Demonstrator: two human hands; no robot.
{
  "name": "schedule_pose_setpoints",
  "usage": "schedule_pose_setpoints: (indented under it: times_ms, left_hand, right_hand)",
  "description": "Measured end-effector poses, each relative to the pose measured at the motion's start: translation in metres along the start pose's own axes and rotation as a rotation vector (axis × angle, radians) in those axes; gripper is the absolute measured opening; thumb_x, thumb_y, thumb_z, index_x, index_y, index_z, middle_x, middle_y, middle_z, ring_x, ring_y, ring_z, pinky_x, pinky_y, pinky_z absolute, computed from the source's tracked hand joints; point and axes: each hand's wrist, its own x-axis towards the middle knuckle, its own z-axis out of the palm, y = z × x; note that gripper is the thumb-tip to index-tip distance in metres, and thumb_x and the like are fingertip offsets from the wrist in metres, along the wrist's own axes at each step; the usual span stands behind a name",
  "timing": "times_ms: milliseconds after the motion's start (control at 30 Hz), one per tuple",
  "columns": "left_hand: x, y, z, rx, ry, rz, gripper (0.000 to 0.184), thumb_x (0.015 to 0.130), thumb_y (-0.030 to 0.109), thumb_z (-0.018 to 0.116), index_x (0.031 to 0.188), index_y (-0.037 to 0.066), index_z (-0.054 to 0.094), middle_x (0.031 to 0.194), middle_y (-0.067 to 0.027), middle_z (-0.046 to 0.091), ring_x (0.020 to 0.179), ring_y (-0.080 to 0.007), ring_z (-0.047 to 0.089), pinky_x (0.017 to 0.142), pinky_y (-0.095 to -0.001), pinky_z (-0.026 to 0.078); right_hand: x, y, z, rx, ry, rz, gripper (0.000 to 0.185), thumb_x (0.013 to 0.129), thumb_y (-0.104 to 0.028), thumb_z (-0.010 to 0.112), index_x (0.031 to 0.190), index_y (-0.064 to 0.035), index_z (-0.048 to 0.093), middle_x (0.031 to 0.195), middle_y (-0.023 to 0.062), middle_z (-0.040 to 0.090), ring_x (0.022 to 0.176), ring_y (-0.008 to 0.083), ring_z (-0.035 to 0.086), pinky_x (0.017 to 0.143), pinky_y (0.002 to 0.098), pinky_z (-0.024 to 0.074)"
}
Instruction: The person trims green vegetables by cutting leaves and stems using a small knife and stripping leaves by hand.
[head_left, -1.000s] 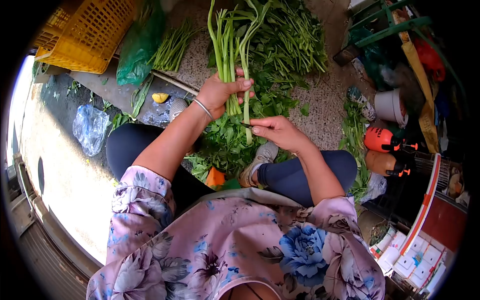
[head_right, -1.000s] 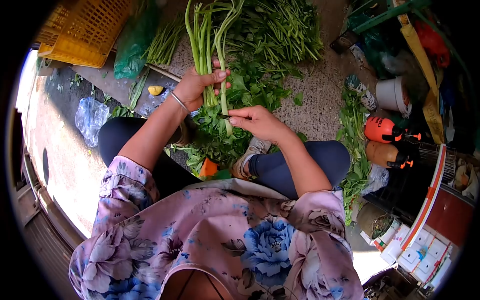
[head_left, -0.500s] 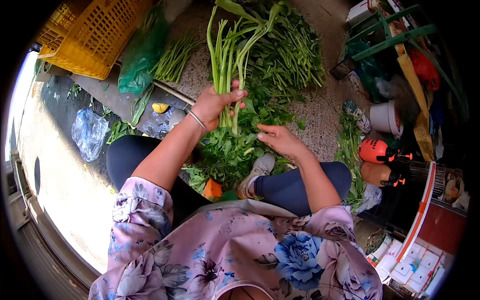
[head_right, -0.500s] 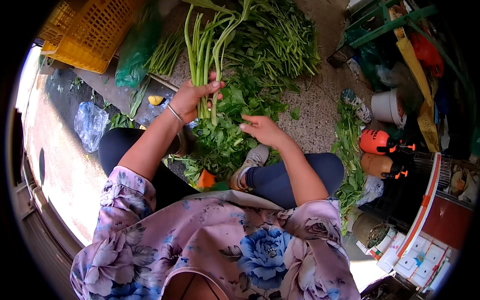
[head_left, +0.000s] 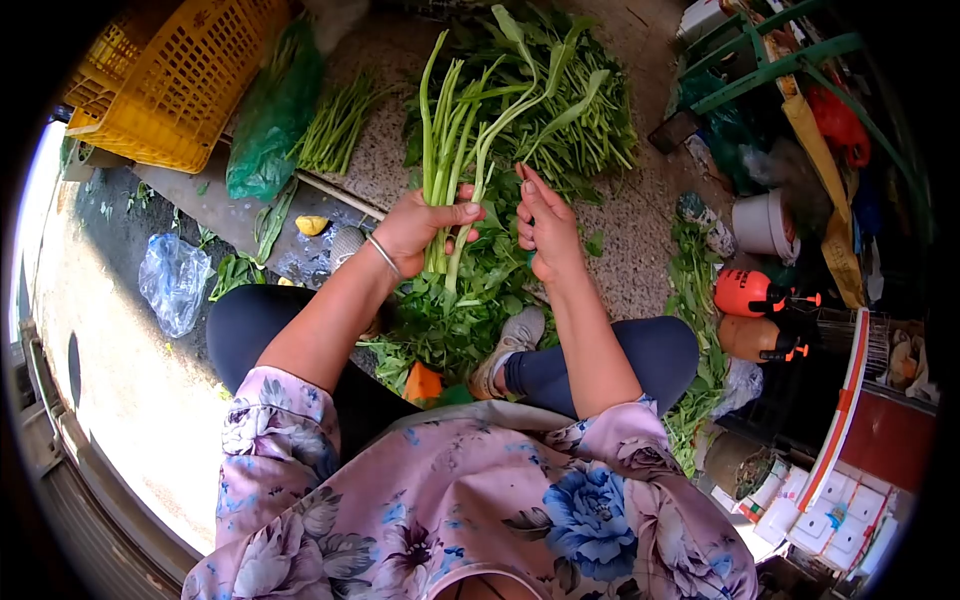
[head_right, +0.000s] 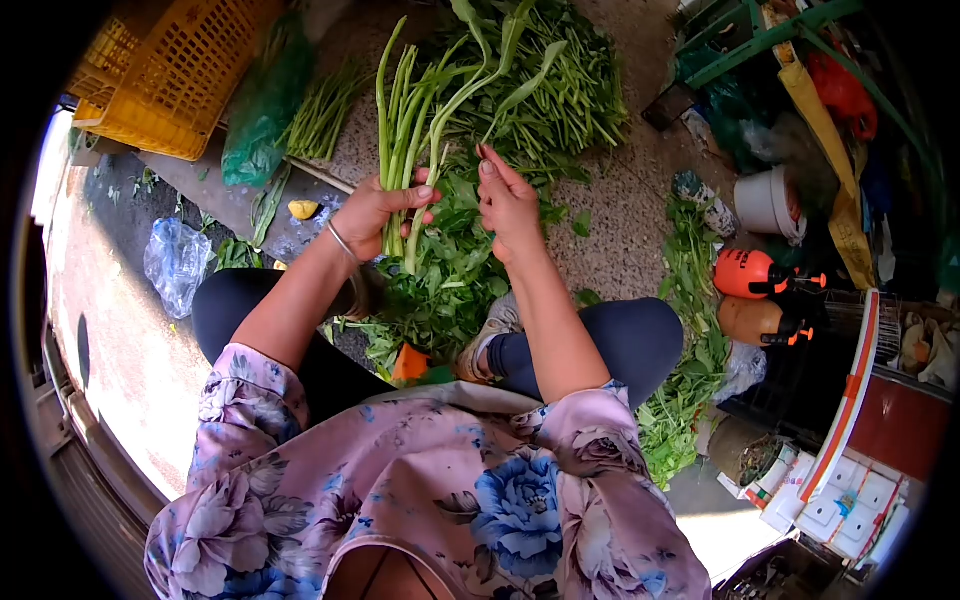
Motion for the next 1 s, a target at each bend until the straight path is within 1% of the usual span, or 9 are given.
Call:
schedule_pose_setpoints:
  times_ms: [67, 267, 467, 600, 667, 733, 800, 900, 1000]
  left_hand:
    - [-0.002, 0.001, -0.001, 0.015, -0.004, -0.007, 0.027, 0.074, 0.008, 0.065, 0.098, 0.006, 0.051, 0.080, -0.0055, 0.061, 0.061, -0.0132, 0.058, 0.042, -0.0213, 0.034]
    - [-0.004, -0.008, -0.011, 0.291, 0.020, -0.081, 0.025, 0.072, 0.005, 0.065, 0.094, 0.004, 0.052, 0.073, -0.0050, 0.059, 0.058, -0.0132, 0.057, 0.042, -0.0229, 0.035]
    - [-0.015, -0.015, -0.032, 0.375, 0.049, -0.195, 0.021, 0.071, 0.003, 0.066, 0.088, 0.006, 0.053, 0.069, -0.0041, 0.059, 0.054, -0.0122, 0.056, 0.041, -0.0235, 0.034]
    - [-0.019, -0.019, -0.054, 0.365, 0.122, -0.282, 0.022, 0.072, 0.004, 0.064, 0.091, 0.005, 0.052, 0.071, -0.0039, 0.059, 0.056, -0.0121, 0.056, 0.041, -0.0236, 0.034]
    - [-0.018, -0.019, -0.063, 0.233, 0.257, -0.174, 0.023, 0.074, 0.003, 0.062, 0.094, 0.005, 0.051, 0.075, -0.0038, 0.060, 0.057, -0.0123, 0.057, 0.042, -0.0236, 0.034]
    - [-0.015, -0.017, -0.067, 0.181, 0.339, -0.110, 0.020, 0.077, 0.005, 0.058, 0.096, 0.005, 0.052, 0.077, -0.0034, 0.059, 0.060, -0.0118, 0.056, 0.045, -0.0235, 0.036]
    - [-0.013, -0.009, -0.067, 0.030, 0.383, 0.029, 0.017, 0.080, 0.009, 0.057, 0.096, 0.005, 0.052, 0.077, -0.0040, 0.059, 0.061, -0.0111, 0.055, 0.044, -0.0206, 0.038]
    - [-0.011, 0.001, -0.053, -0.016, 0.446, 0.042, 0.016, 0.082, 0.009, 0.054, 0.097, 0.005, 0.052, 0.081, -0.0050, 0.060, 0.062, -0.0108, 0.054, 0.047, -0.0208, 0.039]
    - [-0.008, 0.009, -0.044, -0.085, 0.475, 0.061, 0.012, 0.083, 0.008, 0.051, 0.095, 0.004, 0.050, 0.086, -0.0073, 0.061, 0.064, -0.0120, 0.055, 0.050, -0.0234, 0.042]
  right_hand:
    - [0.000, 0.003, -0.006, -0.010, 0.138, -0.013, 0.041, 0.089, -0.026, 0.047, 0.125, -0.0089, 0.041, 0.063, -0.0051, 0.038, 0.048, 0.0039, 0.031, 0.041, 0.0173, 0.0248]
    - [0.015, -0.004, -0.025, 0.416, -0.183, 0.063, 0.033, 0.088, -0.032, 0.048, 0.114, -0.0125, 0.048, 0.060, -0.0040, 0.039, 0.045, 0.0054, 0.032, 0.040, 0.0189, 0.0249]
    - [0.028, 0.007, -0.050, 0.203, -0.130, 0.211, 0.026, 0.086, -0.030, 0.052, 0.105, -0.0119, 0.057, 0.058, -0.0057, 0.036, 0.045, 0.0040, 0.029, 0.038, 0.0188, 0.0213]
    - [0.040, 0.030, -0.072, -0.683, -0.088, 0.227, 0.035, 0.081, -0.035, 0.059, 0.099, -0.0047, 0.059, 0.057, -0.0004, 0.047, 0.048, 0.0063, 0.038, 0.041, 0.0219, 0.0294]
    - [0.048, 0.035, -0.083, -1.269, -0.629, 0.485, 0.048, 0.077, -0.038, 0.062, 0.106, -0.0004, 0.057, 0.067, 0.0076, 0.057, 0.055, 0.0123, 0.049, 0.051, 0.0270, 0.0393]
    - [0.062, 0.034, -0.075, -1.524, -0.644, 0.578, 0.055, 0.073, -0.039, 0.066, 0.113, -0.0029, 0.054, 0.078, 0.0118, 0.062, 0.064, 0.0183, 0.056, 0.062, 0.0312, 0.0438]
    - [0.101, 0.054, -0.088, -1.418, -0.373, 0.043, 0.046, 0.073, -0.034, 0.066, 0.111, -0.0105, 0.057, 0.083, 0.0104, 0.062, 0.068, 0.0210, 0.059, 0.063, 0.0327, 0.0454]
    - [0.158, 0.042, -0.045, -1.395, -0.100, 0.148, 0.039, 0.077, -0.030, 0.062, 0.110, -0.0100, 0.055, 0.099, 0.0127, 0.059, 0.085, 0.0264, 0.059, 0.072, 0.0384, 0.0486]
    - [0.201, 0.062, -0.032, -1.548, 0.024, -0.146, 0.035, 0.081, -0.022, 0.057, 0.114, -0.0134, 0.052, 0.105, 0.0122, 0.055, 0.085, 0.0275, 0.058, 0.070, 0.0393, 0.0497]
